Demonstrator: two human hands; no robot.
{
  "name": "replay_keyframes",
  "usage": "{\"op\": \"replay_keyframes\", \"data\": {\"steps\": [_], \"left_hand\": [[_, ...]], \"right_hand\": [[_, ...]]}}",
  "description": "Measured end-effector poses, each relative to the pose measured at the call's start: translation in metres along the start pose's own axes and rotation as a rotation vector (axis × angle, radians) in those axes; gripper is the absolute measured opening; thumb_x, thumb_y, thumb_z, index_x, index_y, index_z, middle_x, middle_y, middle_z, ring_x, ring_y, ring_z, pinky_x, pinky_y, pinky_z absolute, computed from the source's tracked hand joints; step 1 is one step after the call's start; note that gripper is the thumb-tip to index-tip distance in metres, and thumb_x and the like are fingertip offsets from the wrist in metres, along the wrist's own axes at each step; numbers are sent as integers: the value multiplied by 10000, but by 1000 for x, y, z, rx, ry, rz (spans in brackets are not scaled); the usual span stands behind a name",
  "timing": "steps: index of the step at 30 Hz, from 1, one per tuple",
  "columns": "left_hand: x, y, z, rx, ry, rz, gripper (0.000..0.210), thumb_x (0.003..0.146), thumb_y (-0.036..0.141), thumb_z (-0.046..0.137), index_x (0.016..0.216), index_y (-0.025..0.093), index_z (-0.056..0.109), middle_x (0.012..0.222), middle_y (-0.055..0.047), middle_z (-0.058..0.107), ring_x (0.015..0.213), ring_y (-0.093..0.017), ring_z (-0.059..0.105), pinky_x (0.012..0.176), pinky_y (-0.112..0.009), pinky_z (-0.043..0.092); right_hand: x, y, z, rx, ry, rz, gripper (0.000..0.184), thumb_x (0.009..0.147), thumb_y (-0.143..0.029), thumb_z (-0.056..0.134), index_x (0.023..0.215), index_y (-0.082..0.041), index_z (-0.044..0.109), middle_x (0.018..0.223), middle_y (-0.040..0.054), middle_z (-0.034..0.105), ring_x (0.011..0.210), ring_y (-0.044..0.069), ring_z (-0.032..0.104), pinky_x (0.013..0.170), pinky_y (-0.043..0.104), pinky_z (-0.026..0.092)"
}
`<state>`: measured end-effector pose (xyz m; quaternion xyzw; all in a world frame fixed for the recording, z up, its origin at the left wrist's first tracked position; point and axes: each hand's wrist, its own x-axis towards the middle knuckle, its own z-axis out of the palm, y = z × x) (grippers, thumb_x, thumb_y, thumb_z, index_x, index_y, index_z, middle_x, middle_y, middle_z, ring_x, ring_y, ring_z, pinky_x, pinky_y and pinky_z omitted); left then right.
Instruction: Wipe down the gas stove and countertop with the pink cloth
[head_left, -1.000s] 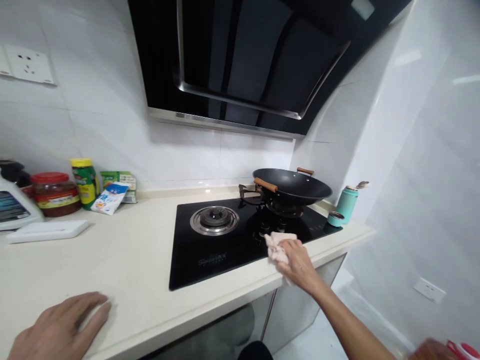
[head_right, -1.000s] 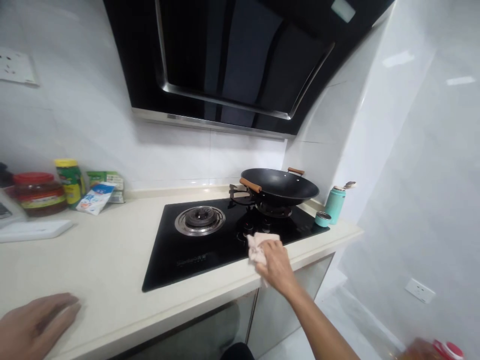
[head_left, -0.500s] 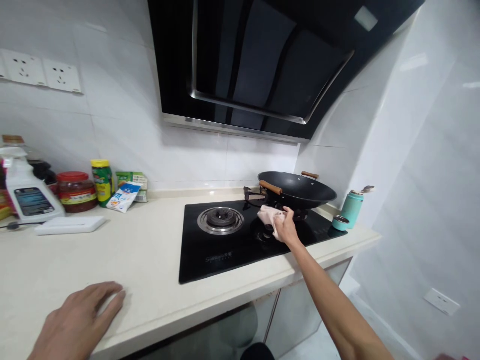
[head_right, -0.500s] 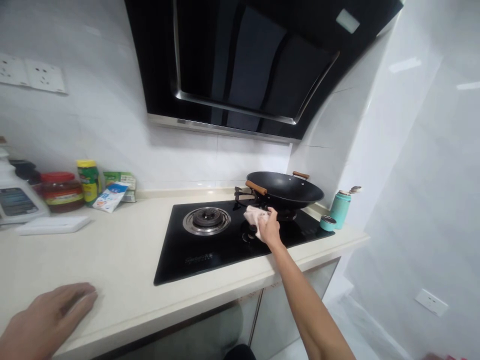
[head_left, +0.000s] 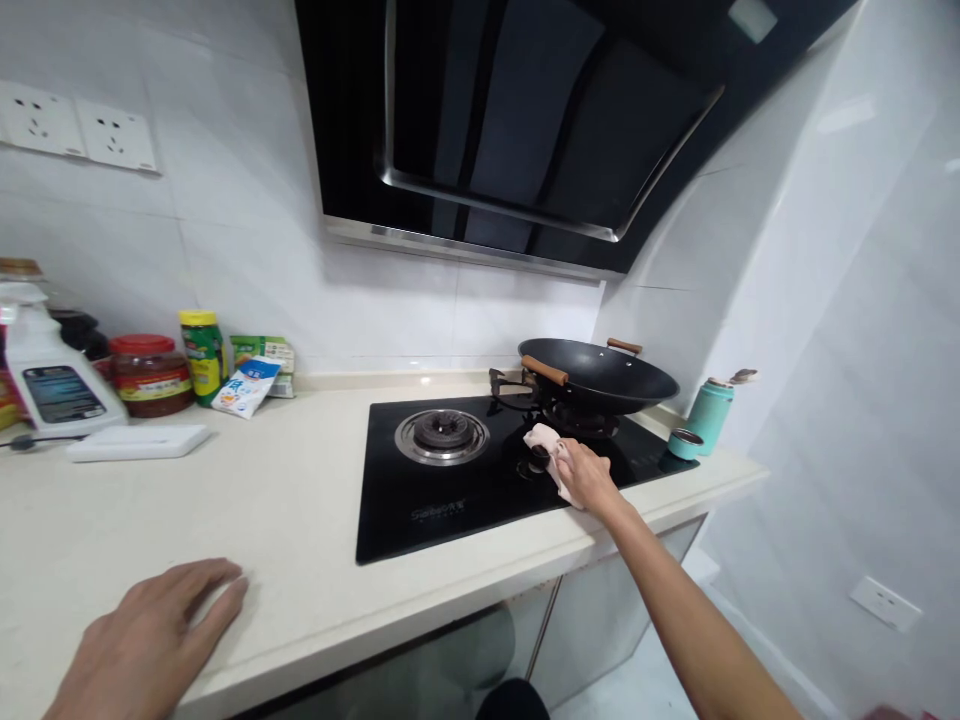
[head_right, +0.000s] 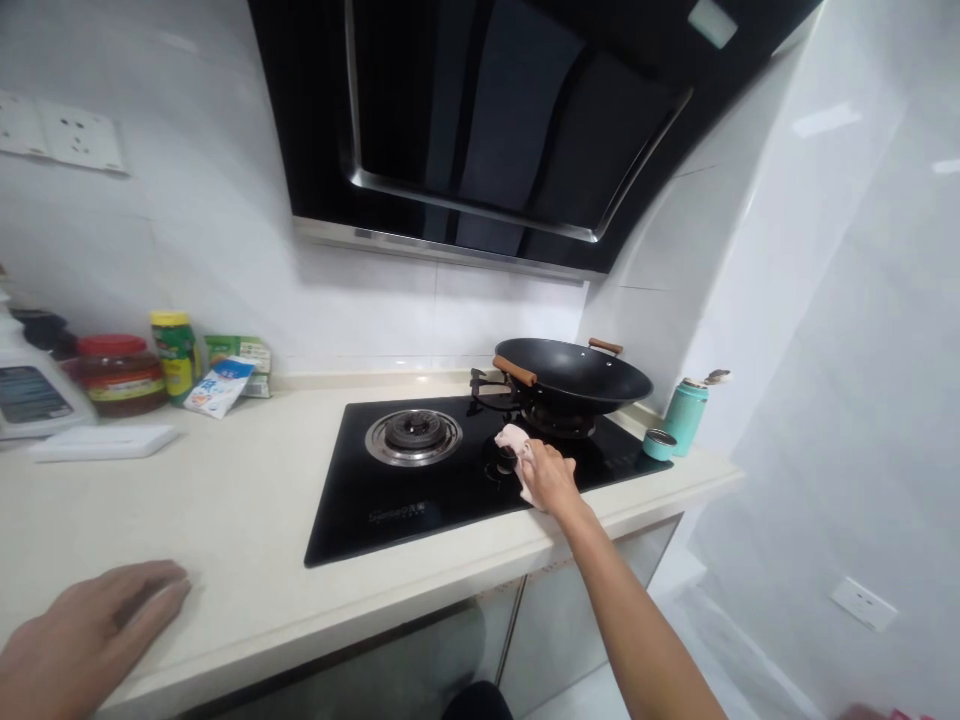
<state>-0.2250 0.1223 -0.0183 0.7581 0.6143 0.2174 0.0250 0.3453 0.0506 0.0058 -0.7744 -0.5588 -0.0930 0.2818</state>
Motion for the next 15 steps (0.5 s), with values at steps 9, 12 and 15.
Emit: {"op": "replay_keyframes", "data": {"steps": [9,12,15], "left_hand": [[-4,5,-4,-24,22,16,598,828,664,374,1026,250,758,1211,-88,763,1172,-348,645,1007,-484,481],[-4,4,-1,-16,47,38,571,841,645,385,1019,252,759,1205,-89,763,1163,-348,644,990,-484,483],[-5,3,0,1,36,58,555,864,617,378,1033,249,757,1212,-88,756,1165,-338,639,989,-474,480]], "right_hand": [[-65,-9,-37,215,-169,24,738,756,-348,633,1452,-199,438,1313,126,653,1097,283,661,912,369,500],[-85,-14,-52,142,-171,-55,573,748,-305,584,1317,-240,592,1219,93,684,1055,282,656,904,380,499],[-86,-4,-59,1,35,-56,457,741,-287,581,1183,-217,673,1070,106,685,995,290,631,889,397,488]]}}
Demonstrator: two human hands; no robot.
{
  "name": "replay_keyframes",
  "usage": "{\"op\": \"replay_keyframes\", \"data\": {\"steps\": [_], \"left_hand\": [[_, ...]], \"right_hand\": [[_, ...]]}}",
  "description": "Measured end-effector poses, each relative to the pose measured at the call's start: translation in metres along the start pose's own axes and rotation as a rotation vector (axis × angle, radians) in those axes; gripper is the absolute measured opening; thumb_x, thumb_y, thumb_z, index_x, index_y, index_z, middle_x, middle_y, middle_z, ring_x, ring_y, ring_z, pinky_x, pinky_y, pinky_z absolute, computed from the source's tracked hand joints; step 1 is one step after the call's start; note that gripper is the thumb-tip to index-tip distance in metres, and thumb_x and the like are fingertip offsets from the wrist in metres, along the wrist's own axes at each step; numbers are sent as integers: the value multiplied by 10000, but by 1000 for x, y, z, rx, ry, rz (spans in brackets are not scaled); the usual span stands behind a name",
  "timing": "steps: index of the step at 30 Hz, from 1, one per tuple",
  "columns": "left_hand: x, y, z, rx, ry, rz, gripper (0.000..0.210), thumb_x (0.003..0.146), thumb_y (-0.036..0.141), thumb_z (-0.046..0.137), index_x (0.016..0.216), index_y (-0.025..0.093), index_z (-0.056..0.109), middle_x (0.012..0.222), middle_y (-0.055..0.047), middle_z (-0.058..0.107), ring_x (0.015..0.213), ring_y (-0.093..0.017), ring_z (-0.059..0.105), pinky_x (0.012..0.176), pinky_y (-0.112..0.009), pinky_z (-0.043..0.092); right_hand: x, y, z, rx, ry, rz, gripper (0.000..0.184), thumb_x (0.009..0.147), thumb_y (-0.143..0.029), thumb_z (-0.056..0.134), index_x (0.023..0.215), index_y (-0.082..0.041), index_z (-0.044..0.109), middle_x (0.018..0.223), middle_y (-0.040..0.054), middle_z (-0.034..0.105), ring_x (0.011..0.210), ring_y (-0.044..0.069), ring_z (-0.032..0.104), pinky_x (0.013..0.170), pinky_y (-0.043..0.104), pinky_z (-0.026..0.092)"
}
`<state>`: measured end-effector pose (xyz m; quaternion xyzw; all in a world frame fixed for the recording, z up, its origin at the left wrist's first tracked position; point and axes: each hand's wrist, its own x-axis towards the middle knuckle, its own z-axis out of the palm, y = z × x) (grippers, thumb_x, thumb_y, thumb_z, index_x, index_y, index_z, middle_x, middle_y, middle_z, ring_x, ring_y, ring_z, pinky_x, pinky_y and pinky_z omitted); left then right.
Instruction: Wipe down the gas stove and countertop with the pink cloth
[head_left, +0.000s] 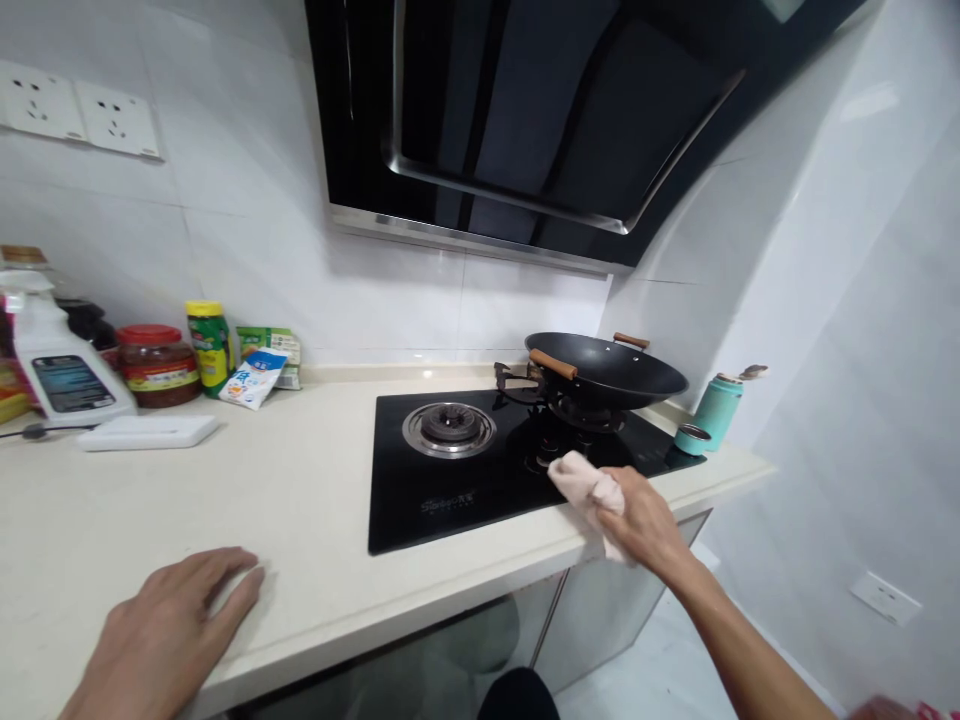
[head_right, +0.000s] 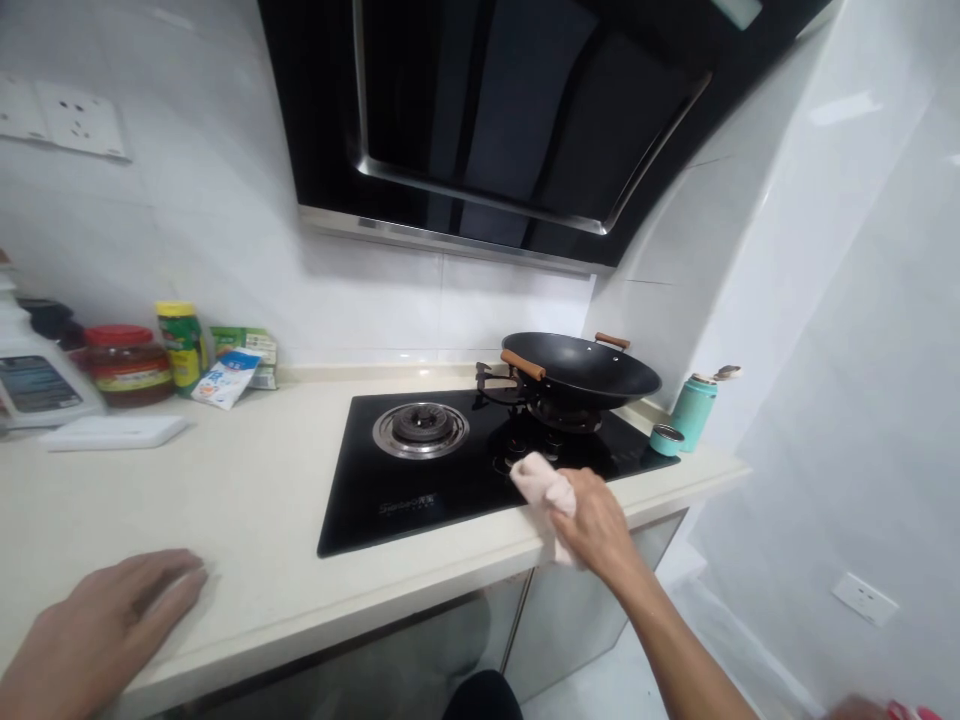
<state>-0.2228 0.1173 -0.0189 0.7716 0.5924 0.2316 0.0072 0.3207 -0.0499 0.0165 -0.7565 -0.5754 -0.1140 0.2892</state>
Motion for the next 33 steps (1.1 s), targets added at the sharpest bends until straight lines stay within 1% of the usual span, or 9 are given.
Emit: {"op": "replay_keyframes", "data": {"steps": [3,6,10,17,21,23,26,29,33], "left_hand": [[-1,0,-1,16,-16,24,536,889,598,382,1051,246,753,1222,-88,750,1176,-333,629,991,-464,474],[-2,2,-1,35,-21,41,508,914,568,392,1071,241,748,1238,-97,741,1184,-336,620,970,-465,472],[-2,5,-3,58,-18,37,496,927,555,387,1063,244,750,1244,-100,735,1187,-345,612,956,-476,469],[-2,7,-5,79,-12,55,495,936,525,396,1077,213,754,1260,-118,731,1190,-349,616,974,-472,467],[-1,1,-3,89,-10,80,483,945,507,388,1068,215,754,1252,-106,736,1179,-323,630,982,-438,468],[0,-3,-1,92,-10,85,479,948,507,389,1073,219,751,1251,-102,738,1170,-312,634,979,-426,469],[3,-8,0,94,-14,83,489,943,521,396,1084,216,752,1262,-104,736,1176,-311,629,999,-430,464],[4,-8,-1,92,-30,71,511,928,543,403,1093,214,758,1278,-103,732,1202,-322,617,1014,-437,462],[3,-6,-3,89,-27,61,507,898,569,423,1081,244,767,1264,-76,743,1204,-321,622,1007,-424,468]], "right_hand": [[8,11,13,-93,138,49,382,777,-348,604,1110,-187,699,1100,141,660,1037,311,610,936,432,481],[11,-5,42,-50,107,10,309,806,-340,612,1057,-182,700,1269,165,640,1200,323,580,1037,451,455],[7,-81,76,80,-1,-103,329,886,-347,597,1175,-219,692,1477,155,562,1401,357,449,1127,542,375],[11,-235,79,281,-543,-375,674,880,-735,562,1453,-381,555,1717,52,209,1570,433,63,1200,681,105],[-7,-274,77,319,-615,-686,610,927,-741,478,1419,-397,581,1689,22,288,1568,410,57,1196,676,113],[-19,-274,79,321,-525,-785,513,952,-672,493,1367,-396,613,1604,-7,436,1547,359,153,1196,613,177],[-34,-250,84,332,-310,-799,422,916,-580,593,1264,-348,655,1377,-7,631,1387,282,396,1107,475,326],[-41,-201,85,355,-110,-704,370,847,-464,679,1187,-318,678,1199,13,680,1172,256,516,1010,439,368],[-39,-109,73,262,100,-435,237,822,-306,662,1048,-268,722,1081,57,669,1058,267,521,950,435,375]]}}
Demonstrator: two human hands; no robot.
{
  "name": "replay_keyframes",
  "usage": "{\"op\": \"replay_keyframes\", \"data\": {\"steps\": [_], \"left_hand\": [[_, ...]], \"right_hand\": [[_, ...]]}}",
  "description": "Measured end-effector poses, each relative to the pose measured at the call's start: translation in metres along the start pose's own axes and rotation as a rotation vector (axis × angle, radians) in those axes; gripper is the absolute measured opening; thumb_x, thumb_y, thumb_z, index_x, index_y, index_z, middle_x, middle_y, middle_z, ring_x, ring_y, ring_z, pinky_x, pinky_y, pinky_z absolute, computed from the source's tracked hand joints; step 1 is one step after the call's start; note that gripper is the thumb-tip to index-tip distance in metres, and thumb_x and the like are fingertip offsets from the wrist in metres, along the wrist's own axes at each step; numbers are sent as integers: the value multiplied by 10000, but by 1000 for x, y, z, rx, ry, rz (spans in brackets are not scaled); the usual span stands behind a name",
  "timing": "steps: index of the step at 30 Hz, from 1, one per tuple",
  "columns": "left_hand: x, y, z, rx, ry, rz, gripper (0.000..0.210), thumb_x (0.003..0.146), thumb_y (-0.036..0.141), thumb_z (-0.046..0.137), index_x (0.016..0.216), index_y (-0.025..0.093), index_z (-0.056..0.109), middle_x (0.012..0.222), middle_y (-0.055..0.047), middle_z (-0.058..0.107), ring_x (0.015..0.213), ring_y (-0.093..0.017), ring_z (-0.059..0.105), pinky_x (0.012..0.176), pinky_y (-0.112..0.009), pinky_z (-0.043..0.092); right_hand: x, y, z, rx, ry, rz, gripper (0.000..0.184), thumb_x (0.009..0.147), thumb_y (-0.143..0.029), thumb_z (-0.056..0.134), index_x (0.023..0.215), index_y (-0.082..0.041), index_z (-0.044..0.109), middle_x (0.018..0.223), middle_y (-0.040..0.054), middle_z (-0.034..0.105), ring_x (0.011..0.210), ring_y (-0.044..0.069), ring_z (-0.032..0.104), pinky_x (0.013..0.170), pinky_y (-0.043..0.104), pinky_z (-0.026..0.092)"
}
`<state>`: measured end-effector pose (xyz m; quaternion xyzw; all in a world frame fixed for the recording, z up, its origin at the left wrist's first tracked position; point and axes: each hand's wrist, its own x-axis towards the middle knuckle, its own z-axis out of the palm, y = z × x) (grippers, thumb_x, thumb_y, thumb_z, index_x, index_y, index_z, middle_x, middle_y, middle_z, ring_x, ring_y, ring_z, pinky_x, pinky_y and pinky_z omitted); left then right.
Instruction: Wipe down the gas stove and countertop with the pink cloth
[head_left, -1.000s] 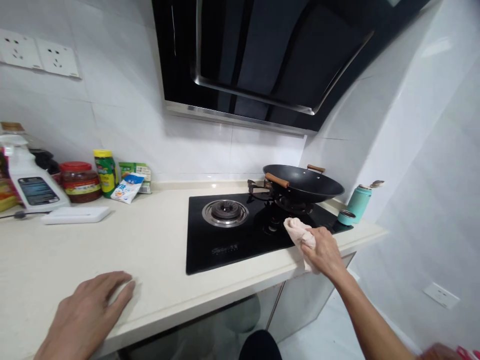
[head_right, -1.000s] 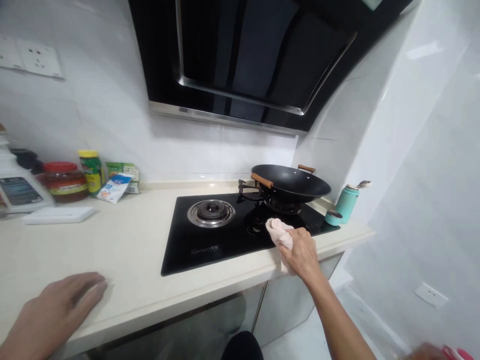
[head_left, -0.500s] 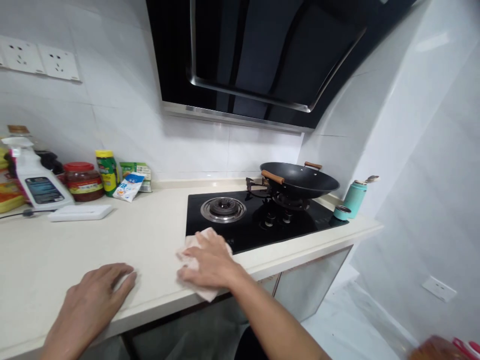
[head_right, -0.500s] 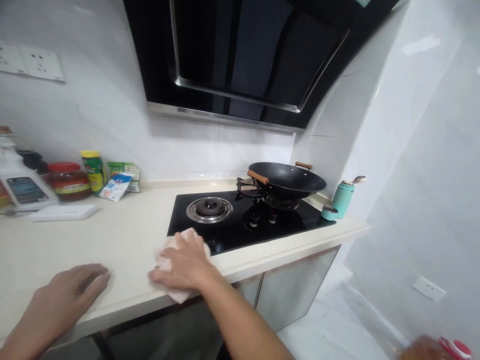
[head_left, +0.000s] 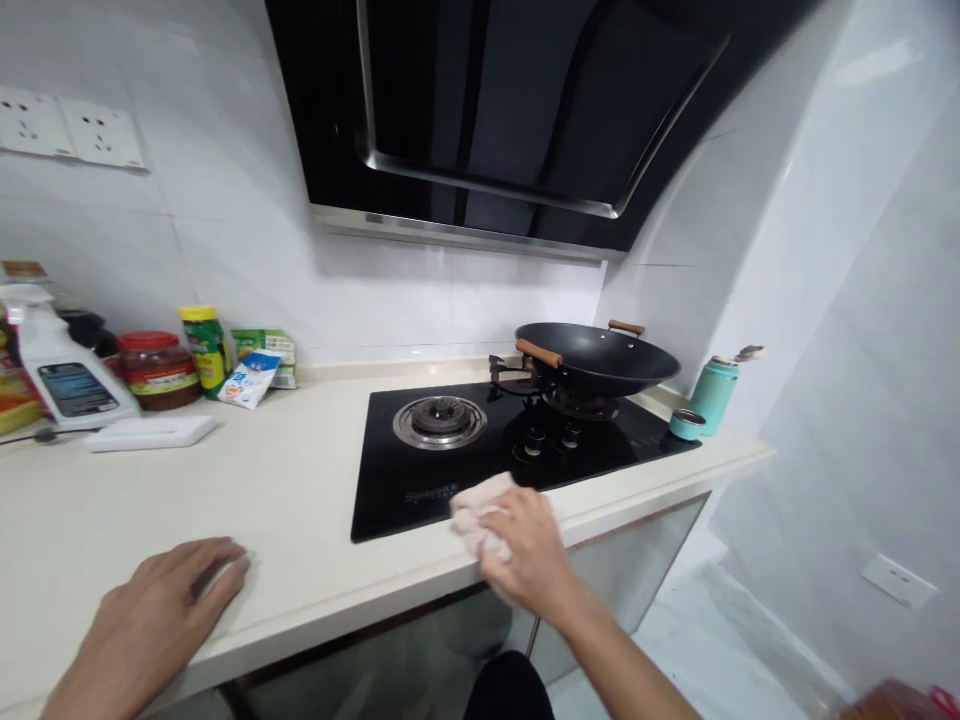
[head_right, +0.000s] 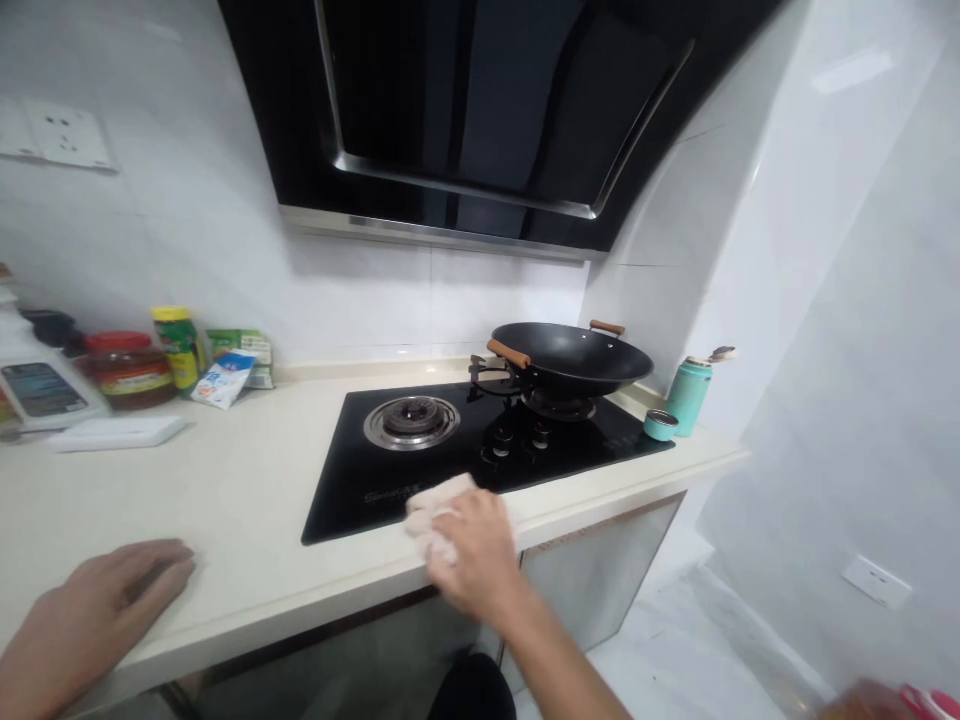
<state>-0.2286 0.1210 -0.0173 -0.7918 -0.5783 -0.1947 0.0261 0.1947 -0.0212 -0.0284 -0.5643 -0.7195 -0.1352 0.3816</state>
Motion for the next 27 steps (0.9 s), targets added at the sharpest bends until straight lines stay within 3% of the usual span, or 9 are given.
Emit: {"op": "replay_keyframes", "data": {"steps": [2,8,11,14,17,20,23,27], "left_hand": [[0,0,1,-2,7,-12,510,885,588,424,1066,257,768,1252,-66,750,1200,-319,627,1006,-421,472],[3,-10,8,-14,7,-41,530,874,625,429,1061,259,763,1243,-74,754,1198,-338,633,1019,-453,472],[5,-11,9,-17,-2,-37,542,879,623,425,1065,240,760,1247,-85,750,1199,-342,630,1024,-458,466],[4,-5,4,-20,-13,-47,541,887,618,413,1064,239,755,1246,-88,747,1177,-339,635,992,-459,470],[0,8,-5,-16,-32,-47,522,913,596,400,1086,244,745,1254,-91,737,1174,-343,628,951,-459,471],[-5,21,-14,3,-48,-37,517,955,555,363,1118,224,725,1273,-104,721,1193,-347,609,943,-457,458],[-9,30,-19,4,-59,-17,510,984,520,349,1144,196,708,1290,-118,708,1208,-339,595,960,-444,438],[-10,33,-21,7,-59,-18,504,996,499,338,1158,193,705,1313,-112,699,1238,-340,577,974,-449,425]], "right_hand": [[-14,45,-23,-135,50,108,212,842,-279,612,1010,-243,736,1083,79,670,1054,276,528,945,437,380],[-35,173,-91,-491,11,475,284,911,-346,516,1016,-240,758,1136,90,675,1014,283,575,854,398,426],[-35,214,-117,-561,-7,666,321,923,-367,494,1055,-253,763,1200,95,669,1059,298,591,852,399,437],[-31,231,-132,-606,14,812,389,946,-399,451,1132,-253,760,1259,126,655,1073,337,606,847,439,445],[-30,220,-128,-656,41,838,455,965,-418,420,1166,-183,753,1281,182,638,1088,383,598,863,490,440],[-31,183,-104,-674,19,773,454,972,-440,434,1105,-161,766,1242,183,656,1107,376,580,905,494,425],[-30,119,-65,-612,3,571,385,946,-448,505,1080,-207,773,1221,158,664,1105,351,562,940,496,407],[-22,7,-5,-426,-19,357,408,848,-488,632,1166,-256,737,1260,145,623,1180,396,481,991,582,371]]}}
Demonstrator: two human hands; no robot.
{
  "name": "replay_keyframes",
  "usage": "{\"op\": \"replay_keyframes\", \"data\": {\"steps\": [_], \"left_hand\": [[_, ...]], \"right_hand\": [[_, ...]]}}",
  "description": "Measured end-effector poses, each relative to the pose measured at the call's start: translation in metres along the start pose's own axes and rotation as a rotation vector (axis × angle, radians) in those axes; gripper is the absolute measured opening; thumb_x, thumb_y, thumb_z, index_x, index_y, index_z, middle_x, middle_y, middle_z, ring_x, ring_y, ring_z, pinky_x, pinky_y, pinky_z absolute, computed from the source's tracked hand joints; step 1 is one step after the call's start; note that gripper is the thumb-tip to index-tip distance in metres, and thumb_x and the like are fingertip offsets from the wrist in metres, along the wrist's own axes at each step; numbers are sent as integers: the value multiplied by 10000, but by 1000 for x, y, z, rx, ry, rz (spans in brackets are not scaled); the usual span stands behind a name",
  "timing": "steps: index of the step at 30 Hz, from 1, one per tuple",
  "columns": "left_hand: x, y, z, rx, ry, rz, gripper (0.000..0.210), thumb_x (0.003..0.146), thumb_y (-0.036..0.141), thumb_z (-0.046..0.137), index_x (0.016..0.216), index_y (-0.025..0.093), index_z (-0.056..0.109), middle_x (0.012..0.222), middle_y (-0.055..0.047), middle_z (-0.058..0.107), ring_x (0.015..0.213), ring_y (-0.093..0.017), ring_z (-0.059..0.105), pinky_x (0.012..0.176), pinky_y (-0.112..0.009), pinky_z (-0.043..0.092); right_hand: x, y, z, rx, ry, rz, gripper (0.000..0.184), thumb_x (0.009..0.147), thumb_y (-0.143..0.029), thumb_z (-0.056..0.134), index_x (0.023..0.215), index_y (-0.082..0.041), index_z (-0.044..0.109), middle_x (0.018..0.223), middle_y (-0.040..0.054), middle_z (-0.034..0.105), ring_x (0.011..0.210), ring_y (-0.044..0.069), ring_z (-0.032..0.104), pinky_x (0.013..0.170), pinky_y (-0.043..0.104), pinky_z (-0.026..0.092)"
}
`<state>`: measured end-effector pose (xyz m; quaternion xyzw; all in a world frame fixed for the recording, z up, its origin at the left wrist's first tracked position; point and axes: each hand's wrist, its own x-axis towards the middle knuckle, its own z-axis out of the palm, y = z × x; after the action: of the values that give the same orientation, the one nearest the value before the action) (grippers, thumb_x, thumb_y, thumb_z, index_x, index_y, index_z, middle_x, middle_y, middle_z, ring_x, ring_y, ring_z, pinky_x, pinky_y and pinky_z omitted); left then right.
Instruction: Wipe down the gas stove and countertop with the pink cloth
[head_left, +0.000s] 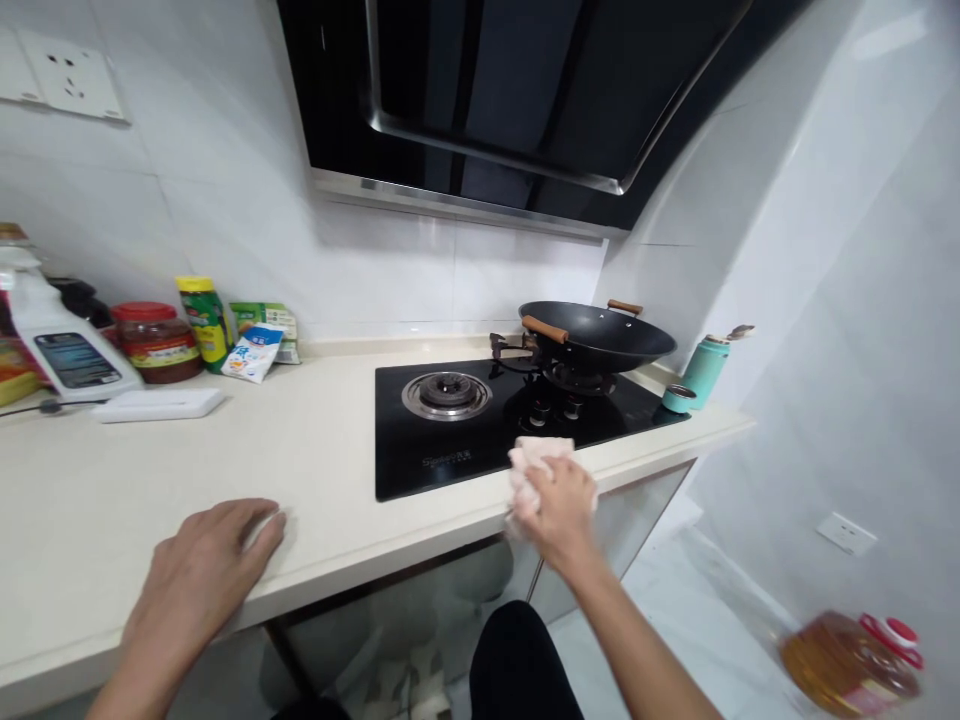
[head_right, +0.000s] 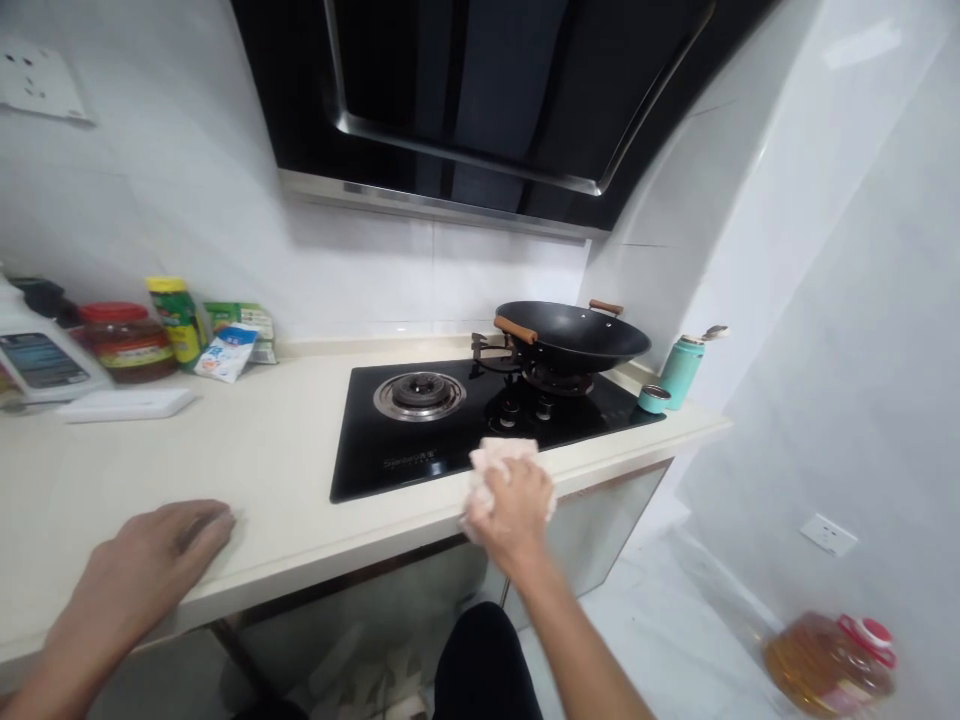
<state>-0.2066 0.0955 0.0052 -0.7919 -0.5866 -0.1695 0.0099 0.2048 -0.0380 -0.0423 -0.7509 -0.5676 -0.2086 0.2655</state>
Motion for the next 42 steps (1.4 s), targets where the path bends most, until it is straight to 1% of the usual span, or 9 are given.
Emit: {"op": "replay_keyframes", "data": {"steps": [4,7,10,15,19,23,36,39,42], "left_hand": [[0,-1,0,-7,5,-23,486,986,498,350,1133,216,718,1283,-88,718,1202,-323,605,960,-433,445],[0,-1,-1,-17,18,-19,470,976,491,373,1124,220,727,1264,-80,730,1190,-320,619,946,-422,459],[0,-2,-1,-23,43,-5,456,964,477,401,1118,209,736,1249,-82,741,1173,-315,633,935,-406,468],[2,-4,1,-17,51,-24,449,952,497,401,1083,231,739,1218,-54,755,1174,-308,640,919,-392,478],[4,-12,7,-3,86,-23,450,948,520,389,1049,254,738,1184,-33,766,1139,-293,660,908,-386,493],[6,-22,15,1,102,-2,460,957,557,379,1045,274,732,1181,-26,765,1129,-284,661,924,-393,498],[7,-17,13,-6,77,-14,479,921,561,398,1047,252,742,1201,-60,756,1141,-313,650,956,-424,489],[4,-9,7,-11,53,-24,500,924,553,381,1071,230,734,1215,-83,745,1153,-329,637,959,-442,480],[1,-1,2,-11,34,-21,507,945,532,345,1087,222,721,1237,-94,732,1176,-334,613,960,-451,465]], "right_hand": [[-28,-107,-8,217,-125,-206,633,874,-506,626,1470,-330,510,1506,110,435,1418,440,290,1129,691,224],[-40,-157,-17,307,-219,-438,788,846,-522,673,1546,-321,374,1621,129,275,1498,466,157,1168,718,166],[-44,-181,-11,295,-148,-630,751,866,-436,695,1533,-311,371,1651,124,249,1520,437,140,1180,675,241],[-35,-171,30,232,190,-698,427,1013,-372,539,1437,-357,489,1490,37,500,1399,309,376,1040,491,455],[-25,-126,44,241,345,-704,339,999,-319,586,1333,-368,565,1357,23,574,1298,268,463,987,449,454],[-20,-50,37,222,362,-626,411,910,-250,700,1291,-347,579,1278,53,577,1259,273,476,1033,483,417],[26,257,-7,-176,-64,-357,694,717,-324,844,1342,-171,584,1367,217,536,1229,368,513,1024,488,445],[36,290,-14,-274,-141,-283,768,660,-297,860,1356,-139,577,1391,230,520,1248,379,504,1025,471,442],[41,288,-21,-368,-203,-215,785,645,-316,868,1362,-170,586,1372,215,528,1162,375,529,942,467,470]]}}
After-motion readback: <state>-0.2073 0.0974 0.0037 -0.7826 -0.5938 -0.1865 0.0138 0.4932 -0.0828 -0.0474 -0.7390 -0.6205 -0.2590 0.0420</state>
